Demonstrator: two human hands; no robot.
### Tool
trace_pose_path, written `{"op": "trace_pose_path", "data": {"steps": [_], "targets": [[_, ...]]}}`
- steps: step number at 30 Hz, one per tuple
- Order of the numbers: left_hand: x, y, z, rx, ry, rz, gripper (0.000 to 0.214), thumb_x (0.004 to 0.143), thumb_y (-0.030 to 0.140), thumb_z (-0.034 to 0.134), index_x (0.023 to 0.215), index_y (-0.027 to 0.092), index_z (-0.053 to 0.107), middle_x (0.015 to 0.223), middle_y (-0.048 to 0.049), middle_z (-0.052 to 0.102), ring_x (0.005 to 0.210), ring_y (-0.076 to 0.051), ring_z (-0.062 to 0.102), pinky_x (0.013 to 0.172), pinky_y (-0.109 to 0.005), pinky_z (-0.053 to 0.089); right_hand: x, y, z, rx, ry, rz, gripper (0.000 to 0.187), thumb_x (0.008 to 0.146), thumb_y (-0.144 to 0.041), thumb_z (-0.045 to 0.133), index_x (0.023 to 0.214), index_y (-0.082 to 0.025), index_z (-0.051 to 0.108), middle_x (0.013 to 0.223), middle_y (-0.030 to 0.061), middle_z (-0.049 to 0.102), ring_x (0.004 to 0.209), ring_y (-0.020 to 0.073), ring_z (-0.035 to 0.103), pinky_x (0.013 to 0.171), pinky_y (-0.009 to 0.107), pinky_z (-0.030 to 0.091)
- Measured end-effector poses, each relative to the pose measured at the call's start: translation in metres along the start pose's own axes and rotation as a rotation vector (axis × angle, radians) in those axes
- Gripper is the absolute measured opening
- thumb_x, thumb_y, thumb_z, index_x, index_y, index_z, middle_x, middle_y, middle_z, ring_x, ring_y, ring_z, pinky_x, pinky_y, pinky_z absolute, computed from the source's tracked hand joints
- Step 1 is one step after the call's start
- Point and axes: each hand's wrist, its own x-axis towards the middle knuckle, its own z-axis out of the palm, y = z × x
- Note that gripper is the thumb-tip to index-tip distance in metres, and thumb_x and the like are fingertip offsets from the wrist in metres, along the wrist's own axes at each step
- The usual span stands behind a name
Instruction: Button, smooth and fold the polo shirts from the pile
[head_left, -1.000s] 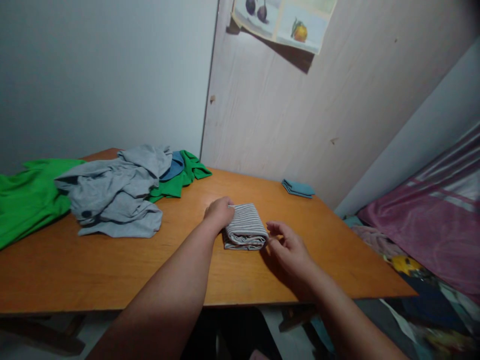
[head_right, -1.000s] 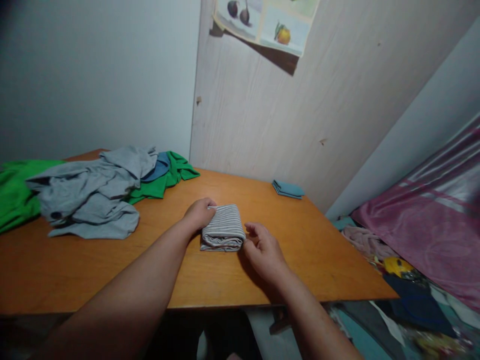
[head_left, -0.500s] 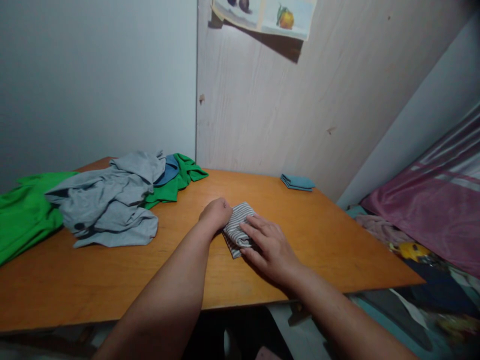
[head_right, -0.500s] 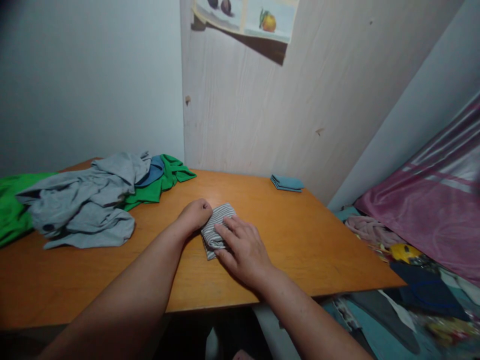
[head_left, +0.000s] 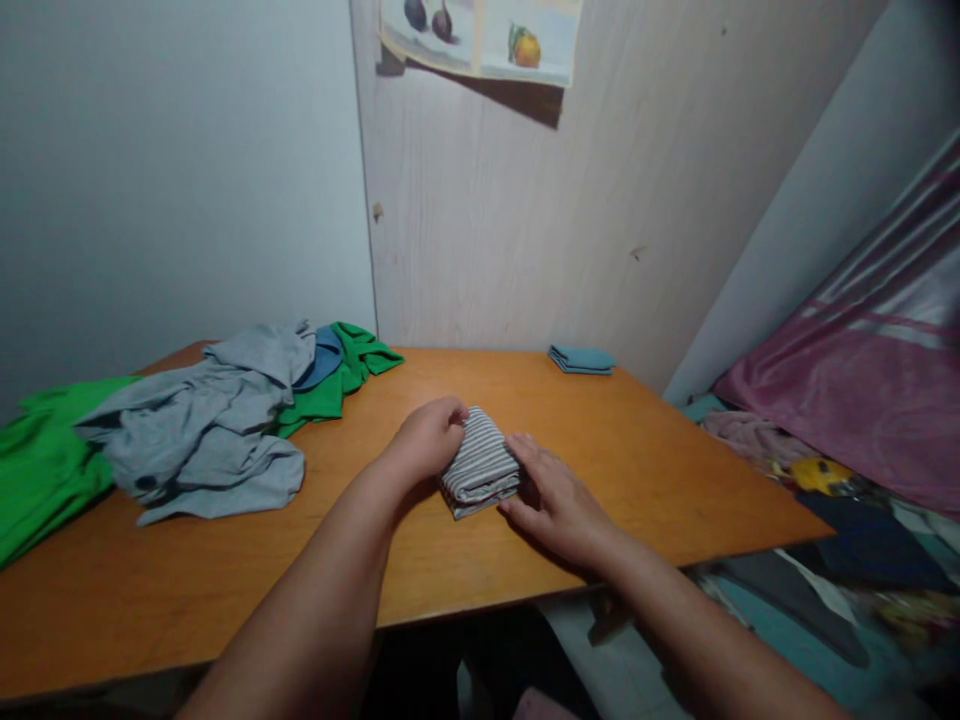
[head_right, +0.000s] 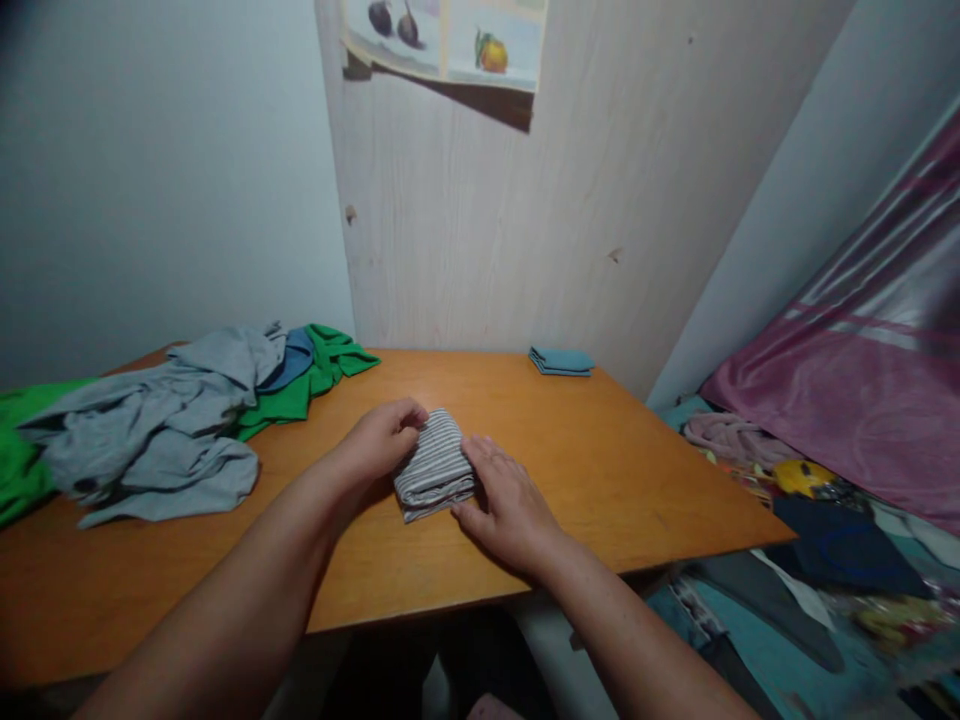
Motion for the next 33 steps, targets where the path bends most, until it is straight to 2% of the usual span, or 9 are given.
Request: {"op": "trace_pose_path", "data": {"steps": [3, 5, 9, 11, 16, 20, 25, 28, 33], "targets": [[-0.030, 0.006, -0.009, -0.311, -0.244, 0.008, 0.048, 0.072, 0.010, 0.052, 0.118, 0.020, 0.065, 0.102, -0.0054, 0.072, 0.087, -0.019, 0.068, 0.074, -0.028, 0.054, -0.008, 0.016, 0.002, 0.089, 0.021, 0.113, 0.074, 0.088, -0.035, 0.067, 0.156, -0.024, 0.039, 0.155, 0.0114, 0.048, 0.142, 0.0274, 0.046, 0.119, 0.051, 0.038], [-0.052, 0.008, -0.013, -0.358, -0.369, -0.015, 0.068, 0.071, 0.011, 0.055, 0.138, 0.023, 0.054, 0.113, -0.0059, 0.072, 0.091, -0.020, 0.069, 0.078, -0.031, 0.057, -0.011, 0.024, 0.006, 0.150, 0.042, 0.188, 0.071, 0.088, -0.036, 0.066, 0.154, -0.022, 0.043, 0.152, 0.0122, 0.052, 0.138, 0.0274, 0.052, 0.116, 0.049, 0.042], [-0.074, 0.011, -0.010, -0.021, -0.278, 0.142, 0.080, 0.065, 0.006, 0.059, 0.143, 0.025, 0.054, 0.145, -0.0072, 0.059, 0.130, -0.026, 0.056, 0.113, -0.038, 0.043, -0.010, 0.032, 0.013, 0.233, 0.077, 0.234, 0.061, 0.089, -0.029, 0.062, 0.148, -0.022, 0.051, 0.145, 0.0119, 0.059, 0.129, 0.0269, 0.059, 0.111, 0.048, 0.047], [-0.074, 0.012, -0.005, 0.132, -0.220, 0.197, 0.074, 0.070, 0.009, 0.060, 0.142, 0.026, 0.056, 0.150, -0.0056, 0.055, 0.137, -0.027, 0.050, 0.119, -0.038, 0.036, -0.008, 0.031, 0.014, 0.238, 0.082, 0.218, 0.059, 0.088, -0.023, 0.059, 0.146, -0.021, 0.053, 0.143, 0.0111, 0.061, 0.128, 0.0262, 0.060, 0.111, 0.047, 0.047], [-0.064, 0.012, 0.003, 0.223, -0.115, 0.121, 0.041, 0.095, 0.031, 0.052, 0.134, 0.028, 0.062, 0.136, -0.0041, 0.068, 0.124, -0.024, 0.062, 0.107, -0.035, 0.046, -0.002, 0.018, 0.004, 0.182, 0.080, 0.164, 0.060, 0.088, -0.022, 0.058, 0.147, -0.019, 0.051, 0.143, 0.0130, 0.060, 0.129, 0.0263, 0.059, 0.111, 0.046, 0.047], [-0.060, 0.008, 0.004, 0.233, -0.086, 0.127, 0.036, 0.097, 0.037, 0.051, 0.130, 0.029, 0.063, 0.127, -0.0028, 0.072, 0.115, -0.023, 0.067, 0.097, -0.031, 0.050, 0.008, 0.000, -0.004, 0.058, 0.044, 0.083, 0.063, 0.089, -0.035, 0.063, 0.148, -0.018, 0.048, 0.141, 0.0143, 0.061, 0.127, 0.0276, 0.059, 0.108, 0.045, 0.048], [-0.063, 0.008, 0.005, 0.261, -0.068, 0.126, 0.036, 0.098, 0.040, 0.050, 0.131, 0.029, 0.062, 0.126, -0.0040, 0.072, 0.111, -0.024, 0.068, 0.093, -0.031, 0.051, 0.025, -0.010, 0.002, -0.129, 0.040, 0.016, 0.058, 0.093, -0.046, 0.061, 0.142, -0.015, 0.053, 0.133, 0.0159, 0.065, 0.121, 0.0296, 0.061, 0.103, 0.045, 0.048], [-0.065, 0.008, 0.006, 0.275, -0.068, 0.119, 0.037, 0.099, 0.040, 0.048, 0.132, 0.028, 0.060, 0.127, -0.0049, 0.072, 0.113, -0.025, 0.068, 0.093, -0.032, 0.051, 0.031, -0.004, 0.004, -0.213, -0.002, -0.028, 0.050, 0.096, -0.036, 0.057, 0.140, -0.013, 0.053, 0.131, 0.0174, 0.066, 0.120, 0.0288, 0.062, 0.101, 0.042, 0.049], [-0.070, 0.004, 0.006, 0.311, -0.098, 0.174, 0.038, 0.100, 0.039, 0.047, 0.134, 0.026, 0.058, 0.132, -0.0064, 0.069, 0.118, -0.025, 0.065, 0.100, -0.035, 0.050, 0.032, 0.009, 0.004, -0.268, -0.113, -0.044, 0.053, 0.090, -0.016, 0.053, 0.143, -0.011, 0.049, 0.129, 0.0162, 0.067, 0.113, 0.0262, 0.065, 0.095, 0.037, 0.052]]}}
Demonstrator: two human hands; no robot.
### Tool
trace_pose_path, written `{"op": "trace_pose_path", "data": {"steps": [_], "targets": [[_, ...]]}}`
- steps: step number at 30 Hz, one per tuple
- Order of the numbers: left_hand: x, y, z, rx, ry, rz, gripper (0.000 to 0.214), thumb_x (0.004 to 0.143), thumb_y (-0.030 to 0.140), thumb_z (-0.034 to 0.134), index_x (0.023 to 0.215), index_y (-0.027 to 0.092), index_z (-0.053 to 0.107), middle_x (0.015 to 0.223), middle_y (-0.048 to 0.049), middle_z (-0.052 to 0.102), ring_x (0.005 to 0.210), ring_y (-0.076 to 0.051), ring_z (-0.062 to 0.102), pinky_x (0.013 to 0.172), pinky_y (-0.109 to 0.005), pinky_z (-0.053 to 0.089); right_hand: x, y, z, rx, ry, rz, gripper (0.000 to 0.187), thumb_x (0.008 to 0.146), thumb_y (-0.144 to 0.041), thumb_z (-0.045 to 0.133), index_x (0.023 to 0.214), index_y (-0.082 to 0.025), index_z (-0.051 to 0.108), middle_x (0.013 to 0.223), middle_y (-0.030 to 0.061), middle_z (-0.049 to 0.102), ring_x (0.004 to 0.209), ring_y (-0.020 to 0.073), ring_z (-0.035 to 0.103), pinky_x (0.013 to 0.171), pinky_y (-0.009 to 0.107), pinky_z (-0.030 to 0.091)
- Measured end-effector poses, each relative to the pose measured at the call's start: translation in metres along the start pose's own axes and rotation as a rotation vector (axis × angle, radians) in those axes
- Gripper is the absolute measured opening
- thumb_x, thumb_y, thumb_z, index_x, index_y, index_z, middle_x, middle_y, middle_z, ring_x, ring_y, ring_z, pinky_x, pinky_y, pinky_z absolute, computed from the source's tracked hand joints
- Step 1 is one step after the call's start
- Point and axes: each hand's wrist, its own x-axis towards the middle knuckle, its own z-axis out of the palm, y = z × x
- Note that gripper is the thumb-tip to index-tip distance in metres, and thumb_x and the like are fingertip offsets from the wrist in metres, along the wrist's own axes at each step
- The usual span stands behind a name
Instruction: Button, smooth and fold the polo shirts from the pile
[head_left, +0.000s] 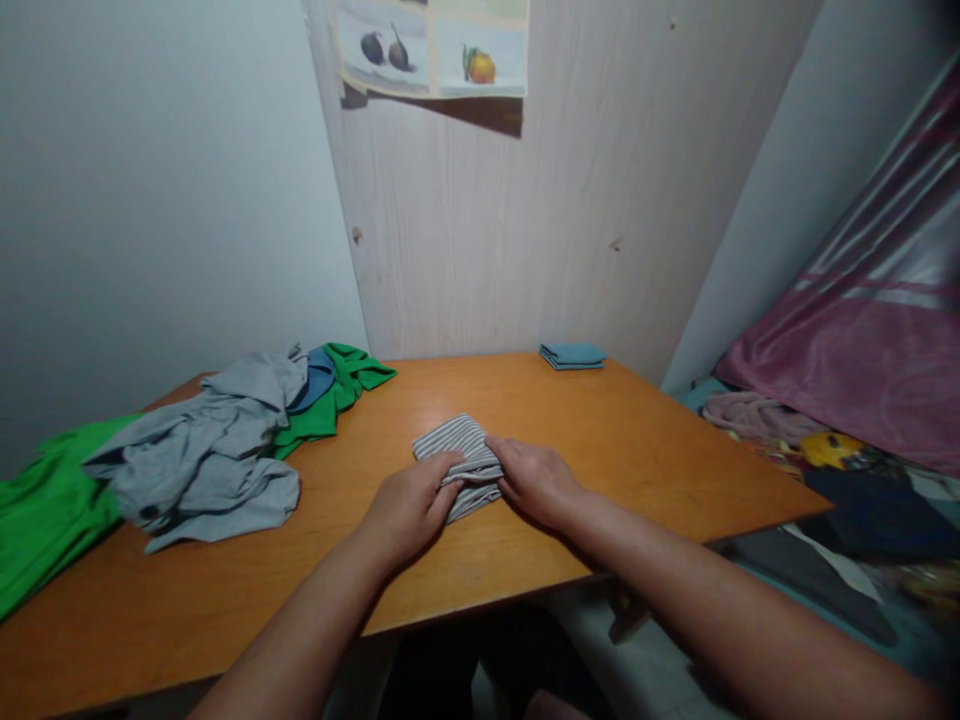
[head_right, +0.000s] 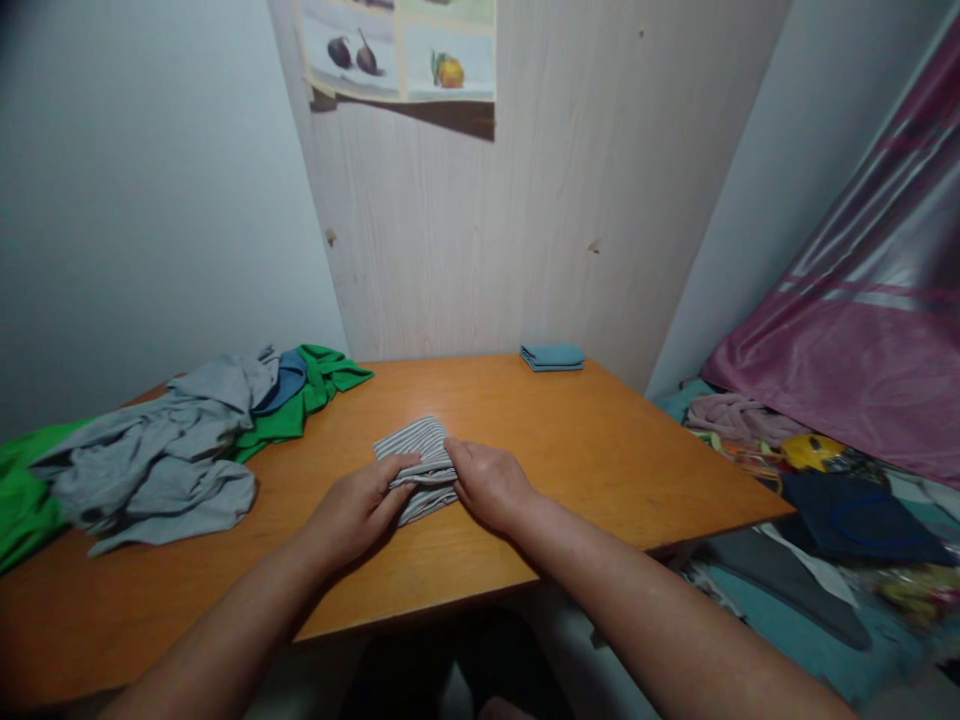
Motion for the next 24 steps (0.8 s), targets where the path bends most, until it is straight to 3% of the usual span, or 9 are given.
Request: {"op": "trace_pose_path", "data": {"steps": [5, 10, 14, 20, 24], "targets": [[-0.006, -0.003, 0.002, 0.067, -0.047, 0.052, 0.037, 0.101, 0.037, 0.044, 0.134, 0.027, 0.057, 0.137, -0.0075, 0.066, 0.123, -0.025, 0.063, 0.103, -0.037, 0.049, -0.003, 0.002, 0.007, 0.042, -0.003, 0.010, 0.043, 0.090, -0.011, 0.048, 0.132, -0.017, 0.058, 0.123, 0.0129, 0.070, 0.109, 0.0236, 0.067, 0.093, 0.034, 0.051], [-0.010, -0.007, 0.003, 0.090, -0.069, 0.039, 0.040, 0.099, 0.032, 0.046, 0.138, 0.028, 0.054, 0.139, -0.0077, 0.065, 0.125, -0.026, 0.062, 0.105, -0.039, 0.050, -0.007, 0.007, 0.008, 0.156, 0.025, 0.028, 0.050, 0.086, -0.015, 0.055, 0.137, -0.016, 0.055, 0.127, 0.0130, 0.069, 0.114, 0.0247, 0.064, 0.098, 0.037, 0.050], [-0.014, -0.010, 0.004, 0.087, -0.070, 0.068, 0.049, 0.093, 0.022, 0.051, 0.141, 0.026, 0.053, 0.148, -0.0088, 0.058, 0.134, -0.026, 0.056, 0.113, -0.040, 0.045, -0.012, 0.008, 0.003, 0.218, 0.009, 0.025, 0.051, 0.087, -0.013, 0.053, 0.138, -0.019, 0.056, 0.124, 0.0103, 0.071, 0.111, 0.0254, 0.066, 0.098, 0.040, 0.050], [-0.021, -0.014, 0.004, 0.087, -0.067, 0.088, 0.048, 0.095, 0.022, 0.051, 0.143, 0.025, 0.056, 0.154, -0.0094, 0.052, 0.142, -0.027, 0.048, 0.121, -0.049, 0.034, -0.013, 0.009, -0.012, 0.319, -0.039, -0.020, 0.059, 0.085, -0.009, 0.048, 0.142, -0.023, 0.056, 0.134, 0.0067, 0.068, 0.120, 0.0237, 0.064, 0.105, 0.040, 0.050], [-0.023, -0.014, 0.006, 0.057, -0.066, 0.069, 0.049, 0.095, 0.020, 0.051, 0.143, 0.026, 0.056, 0.155, -0.0090, 0.050, 0.145, -0.026, 0.045, 0.122, -0.053, 0.031, -0.007, -0.005, -0.019, 0.315, 0.088, -0.004, 0.053, 0.094, -0.020, 0.048, 0.146, -0.019, 0.054, 0.148, 0.0115, 0.057, 0.136, 0.0254, 0.054, 0.115, 0.046, 0.042]]}}
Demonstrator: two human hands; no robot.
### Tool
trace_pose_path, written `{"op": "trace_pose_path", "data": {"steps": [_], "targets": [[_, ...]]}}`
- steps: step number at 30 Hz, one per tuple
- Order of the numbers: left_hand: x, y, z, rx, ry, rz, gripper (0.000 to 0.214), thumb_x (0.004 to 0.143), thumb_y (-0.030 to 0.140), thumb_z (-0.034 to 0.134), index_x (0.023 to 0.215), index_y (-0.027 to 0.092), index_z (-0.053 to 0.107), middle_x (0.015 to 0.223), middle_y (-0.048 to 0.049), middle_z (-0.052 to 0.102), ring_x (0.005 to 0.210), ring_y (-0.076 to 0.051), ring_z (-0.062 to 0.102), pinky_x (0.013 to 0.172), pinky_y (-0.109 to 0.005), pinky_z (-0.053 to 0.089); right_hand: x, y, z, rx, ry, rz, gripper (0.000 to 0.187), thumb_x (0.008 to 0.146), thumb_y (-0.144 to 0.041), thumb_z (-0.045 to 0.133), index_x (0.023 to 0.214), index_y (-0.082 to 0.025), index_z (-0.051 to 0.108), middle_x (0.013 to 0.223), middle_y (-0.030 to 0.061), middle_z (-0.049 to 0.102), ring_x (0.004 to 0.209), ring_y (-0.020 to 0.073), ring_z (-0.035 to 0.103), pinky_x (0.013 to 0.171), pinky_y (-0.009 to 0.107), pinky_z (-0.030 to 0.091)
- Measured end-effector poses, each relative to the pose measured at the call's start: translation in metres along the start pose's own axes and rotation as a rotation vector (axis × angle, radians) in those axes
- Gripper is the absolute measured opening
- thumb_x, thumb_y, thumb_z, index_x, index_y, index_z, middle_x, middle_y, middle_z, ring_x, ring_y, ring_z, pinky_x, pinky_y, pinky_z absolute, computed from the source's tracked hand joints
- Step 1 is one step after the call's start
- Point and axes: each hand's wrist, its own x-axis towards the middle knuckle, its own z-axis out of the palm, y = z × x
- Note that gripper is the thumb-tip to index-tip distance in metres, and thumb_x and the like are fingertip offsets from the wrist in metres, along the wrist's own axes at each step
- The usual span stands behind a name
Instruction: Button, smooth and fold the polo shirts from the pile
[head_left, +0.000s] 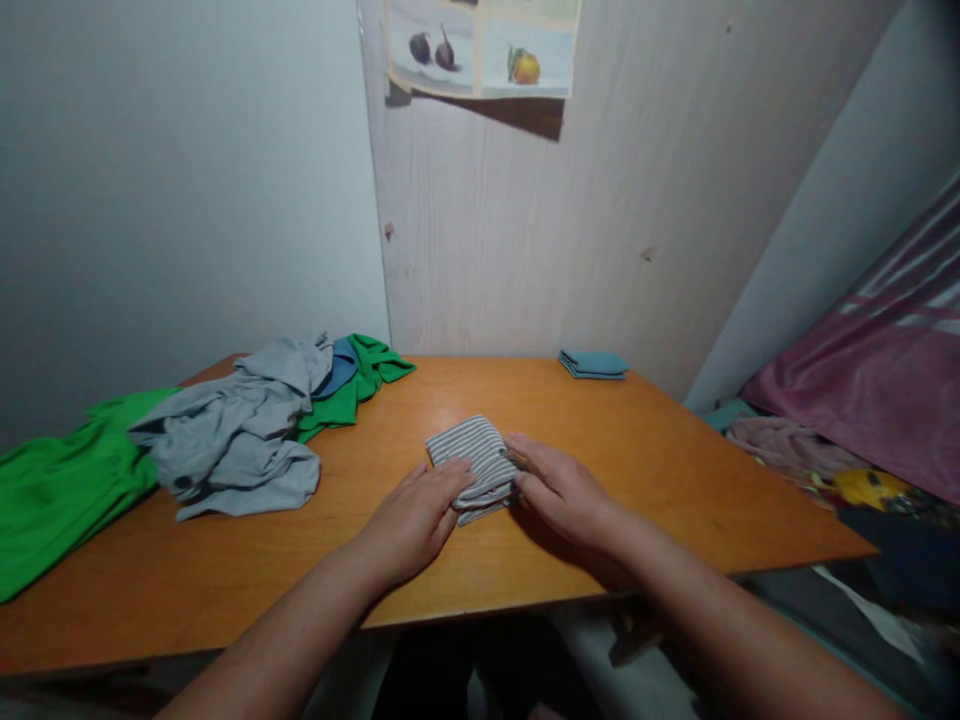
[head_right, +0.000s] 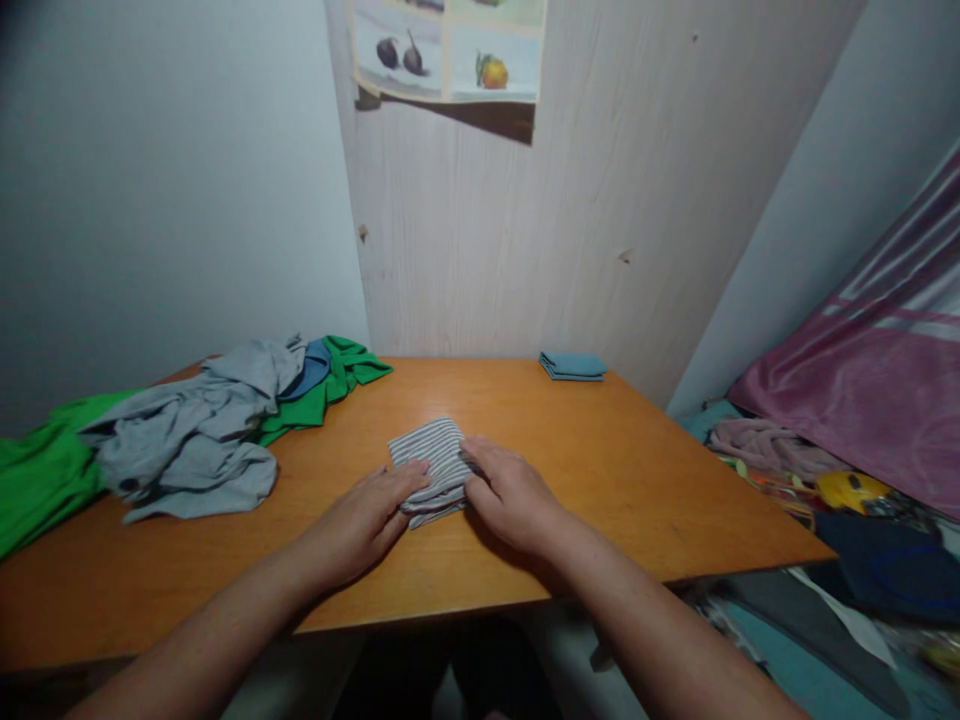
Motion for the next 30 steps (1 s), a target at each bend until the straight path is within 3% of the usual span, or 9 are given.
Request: {"op": "trace_pose_path", "data": {"steps": [2, 6, 9, 12, 15, 18, 21, 24, 30], "targets": [[-0.001, 0.001, 0.000, -0.021, -0.001, 0.000, 0.052, 0.094, 0.019, 0.052, 0.145, 0.027, 0.054, 0.156, -0.0084, 0.049, 0.145, -0.026, 0.043, 0.122, -0.054, 0.031, 0.001, -0.012, 0.007, -0.067, 0.046, -0.018, 0.051, 0.098, -0.030, 0.049, 0.149, -0.020, 0.051, 0.154, 0.0138, 0.049, 0.144, 0.0275, 0.044, 0.117, 0.051, 0.039], [-0.001, 0.001, -0.006, -0.141, -0.017, 0.030, 0.063, 0.087, 0.010, 0.050, 0.148, 0.028, 0.051, 0.157, -0.0047, 0.049, 0.146, -0.023, 0.042, 0.123, -0.047, 0.031, -0.007, -0.025, 0.029, -0.211, -0.053, -0.073, 0.050, 0.099, -0.029, 0.050, 0.149, -0.023, 0.052, 0.155, 0.0133, 0.048, 0.146, 0.0293, 0.041, 0.118, 0.055, 0.035], [0.004, -0.004, -0.015, -0.294, -0.051, 0.029, 0.061, 0.082, 0.005, 0.045, 0.136, 0.027, 0.062, 0.144, -0.0026, 0.062, 0.135, -0.020, 0.055, 0.119, -0.038, 0.038, -0.012, -0.023, 0.038, -0.251, -0.082, -0.069, 0.050, 0.098, -0.027, 0.051, 0.148, -0.021, 0.052, 0.155, 0.0134, 0.048, 0.147, 0.0295, 0.039, 0.120, 0.055, 0.032], [0.019, -0.015, -0.022, -0.355, 0.079, -0.095, 0.041, 0.089, 0.012, 0.044, 0.118, 0.022, 0.071, 0.120, -0.0045, 0.074, 0.114, -0.019, 0.067, 0.107, -0.033, 0.049, -0.013, -0.023, 0.035, -0.235, -0.099, -0.054, 0.049, 0.099, -0.027, 0.051, 0.147, -0.020, 0.054, 0.156, 0.0146, 0.047, 0.147, 0.0290, 0.039, 0.120, 0.055, 0.032], [0.038, -0.027, -0.020, -0.283, 0.251, -0.199, 0.037, 0.091, 0.024, 0.054, 0.124, 0.016, 0.067, 0.128, -0.0112, 0.070, 0.120, -0.023, 0.063, 0.108, -0.036, 0.046, -0.015, -0.028, 0.031, -0.236, -0.129, -0.041, 0.058, 0.093, -0.026, 0.057, 0.150, -0.021, 0.049, 0.161, 0.0146, 0.039, 0.151, 0.0314, 0.031, 0.120, 0.059, 0.029], [0.052, -0.035, -0.013, -0.245, 0.216, -0.249, 0.043, 0.092, 0.030, 0.057, 0.131, 0.015, 0.064, 0.135, -0.0141, 0.066, 0.124, -0.025, 0.061, 0.109, -0.037, 0.044, -0.018, -0.029, 0.029, -0.273, -0.134, -0.063, 0.063, 0.087, -0.017, 0.058, 0.149, -0.027, 0.050, 0.162, 0.0097, 0.038, 0.151, 0.0331, 0.029, 0.120, 0.066, 0.022], [0.055, -0.032, -0.008, -0.235, 0.127, -0.260, 0.033, 0.093, 0.033, 0.056, 0.121, 0.019, 0.069, 0.123, -0.0102, 0.072, 0.114, -0.024, 0.065, 0.100, -0.034, 0.048, -0.021, -0.016, 0.025, -0.293, -0.087, -0.062, 0.058, 0.088, -0.011, 0.055, 0.142, -0.030, 0.057, 0.156, 0.0066, 0.048, 0.148, 0.0314, 0.036, 0.119, 0.069, 0.019], [0.047, -0.020, -0.006, -0.242, 0.123, -0.290, 0.029, 0.094, 0.037, 0.054, 0.111, 0.019, 0.069, 0.108, -0.0081, 0.073, 0.099, -0.023, 0.066, 0.085, -0.031, 0.049, -0.024, 0.010, 0.013, -0.282, -0.045, -0.032, 0.056, 0.088, -0.009, 0.054, 0.139, -0.030, 0.061, 0.153, 0.0066, 0.052, 0.147, 0.0308, 0.039, 0.119, 0.069, 0.021], [0.016, 0.017, 0.002, -0.482, 0.067, -0.272, 0.019, 0.094, 0.036, 0.050, 0.097, 0.020, 0.058, 0.077, 0.0013, 0.060, 0.069, -0.015, 0.055, 0.061, -0.026, 0.039, -0.028, 0.057, -0.019, -0.055, -0.062, 0.066, 0.054, 0.092, -0.014, 0.048, 0.143, -0.031, 0.060, 0.149, 0.0045, 0.056, 0.137, 0.0245, 0.053, 0.116, 0.049, 0.043]]}}
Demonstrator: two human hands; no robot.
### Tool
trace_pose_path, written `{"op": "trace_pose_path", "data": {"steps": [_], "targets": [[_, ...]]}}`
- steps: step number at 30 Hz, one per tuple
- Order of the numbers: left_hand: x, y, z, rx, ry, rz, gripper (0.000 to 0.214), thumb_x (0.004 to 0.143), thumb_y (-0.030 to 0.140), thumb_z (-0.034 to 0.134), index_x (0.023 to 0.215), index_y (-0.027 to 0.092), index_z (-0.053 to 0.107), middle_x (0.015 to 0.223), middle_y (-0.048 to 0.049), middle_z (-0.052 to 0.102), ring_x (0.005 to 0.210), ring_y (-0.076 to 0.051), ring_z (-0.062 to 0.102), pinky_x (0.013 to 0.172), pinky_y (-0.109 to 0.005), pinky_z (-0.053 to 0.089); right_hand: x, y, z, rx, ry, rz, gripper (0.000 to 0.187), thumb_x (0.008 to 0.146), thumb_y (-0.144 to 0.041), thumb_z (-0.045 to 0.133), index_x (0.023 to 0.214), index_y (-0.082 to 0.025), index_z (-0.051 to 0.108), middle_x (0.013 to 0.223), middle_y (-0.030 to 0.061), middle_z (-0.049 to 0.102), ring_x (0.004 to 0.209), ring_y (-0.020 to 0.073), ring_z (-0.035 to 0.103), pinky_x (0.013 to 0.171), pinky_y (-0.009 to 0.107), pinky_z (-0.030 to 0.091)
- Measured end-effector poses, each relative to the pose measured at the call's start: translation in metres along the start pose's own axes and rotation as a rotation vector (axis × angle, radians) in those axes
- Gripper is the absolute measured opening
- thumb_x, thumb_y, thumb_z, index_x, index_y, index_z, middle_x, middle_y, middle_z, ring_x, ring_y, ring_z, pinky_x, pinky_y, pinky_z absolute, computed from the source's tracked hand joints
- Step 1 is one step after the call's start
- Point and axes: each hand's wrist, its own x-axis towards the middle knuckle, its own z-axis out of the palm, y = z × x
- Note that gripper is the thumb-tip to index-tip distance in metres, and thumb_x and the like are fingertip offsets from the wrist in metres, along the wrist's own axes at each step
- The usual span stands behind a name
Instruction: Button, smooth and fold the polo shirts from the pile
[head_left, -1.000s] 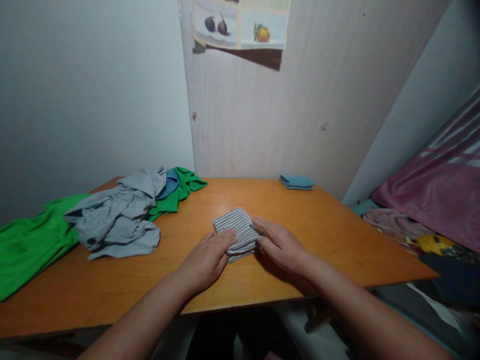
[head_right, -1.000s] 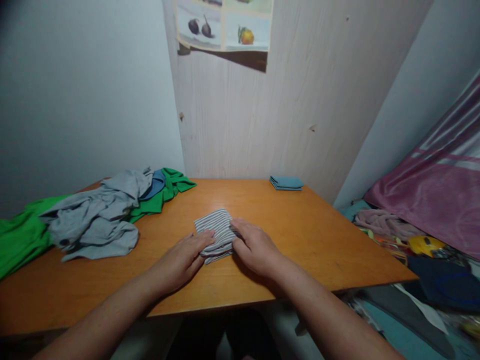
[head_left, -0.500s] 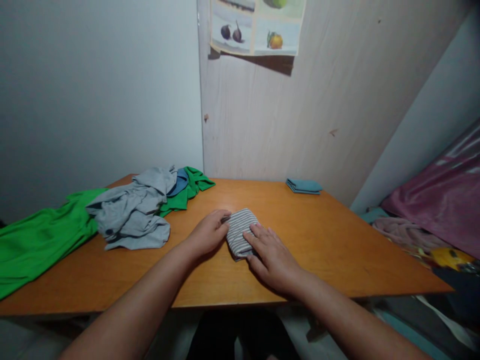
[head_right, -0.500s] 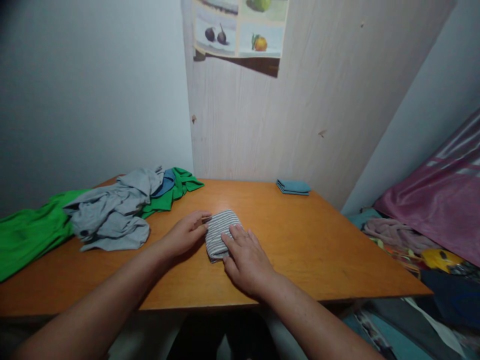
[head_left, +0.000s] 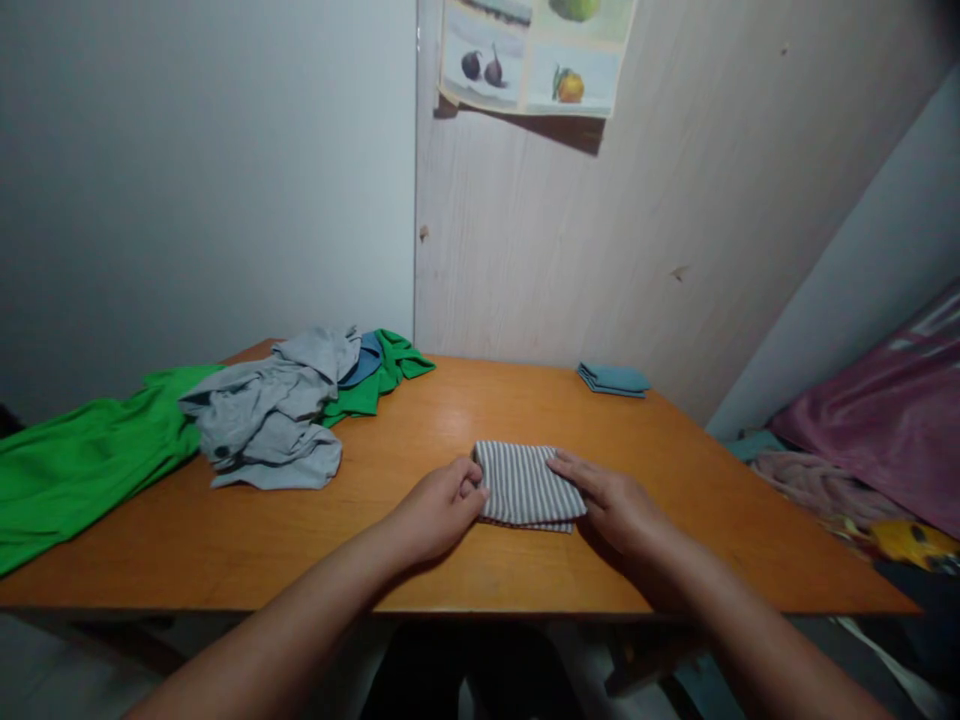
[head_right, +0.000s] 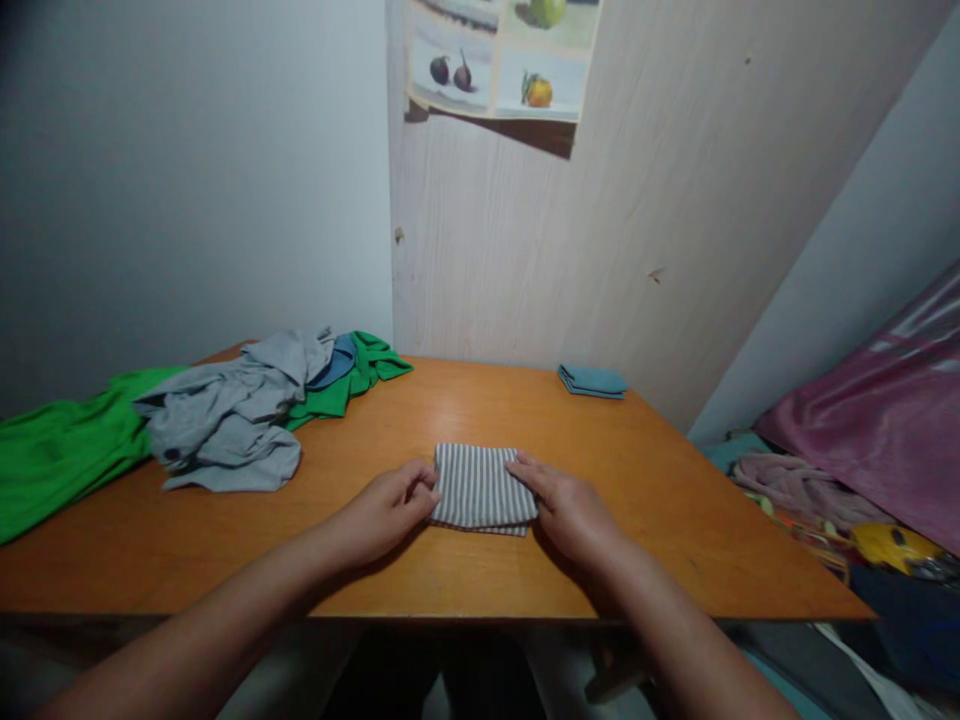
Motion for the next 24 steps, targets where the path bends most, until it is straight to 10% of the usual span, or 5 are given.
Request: {"op": "trace_pose_path", "data": {"steps": [4, 13, 17, 24], "targets": [[-0.010, 0.005, 0.003, -0.205, -0.054, -0.049, 0.009, 0.085, 0.022, 0.050, 0.092, 0.020, 0.055, 0.075, 0.0024, 0.058, 0.068, -0.013, 0.052, 0.060, -0.024, 0.037, -0.003, -0.002, 0.004, 0.108, 0.160, 0.131, 0.047, 0.102, -0.034, 0.042, 0.147, -0.026, 0.055, 0.148, 0.0071, 0.056, 0.139, 0.0251, 0.051, 0.117, 0.049, 0.041], [0.013, -0.012, -0.021, -0.082, 0.076, -0.175, 0.013, 0.074, 0.016, 0.051, 0.085, 0.019, 0.057, 0.070, 0.0015, 0.060, 0.062, -0.013, 0.050, 0.054, -0.024, 0.032, -0.008, -0.050, 0.001, -0.219, -0.006, -0.068, 0.053, 0.098, -0.045, 0.054, 0.145, -0.021, 0.057, 0.154, 0.0120, 0.049, 0.148, 0.0303, 0.038, 0.125, 0.059, 0.021], [0.026, -0.012, -0.026, 0.072, 0.079, -0.166, 0.013, 0.076, 0.015, 0.052, 0.085, 0.018, 0.060, 0.071, 0.0002, 0.062, 0.064, -0.014, 0.053, 0.057, -0.024, 0.036, 0.003, -0.069, 0.006, -0.197, -0.114, -0.170, 0.070, 0.091, -0.048, 0.065, 0.153, -0.020, 0.047, 0.158, 0.0130, 0.042, 0.148, 0.0308, 0.036, 0.122, 0.053, 0.032], [0.044, -0.022, -0.026, 0.103, 0.035, -0.176, 0.025, 0.074, 0.012, 0.057, 0.098, 0.018, 0.063, 0.082, -0.0014, 0.067, 0.070, -0.014, 0.057, 0.059, -0.023, 0.040, 0.019, -0.063, 0.022, 0.100, -0.081, 0.045, 0.042, 0.101, -0.041, 0.046, 0.136, -0.027, 0.064, 0.137, 0.0080, 0.066, 0.125, 0.0283, 0.062, 0.106, 0.047, 0.048]]}}
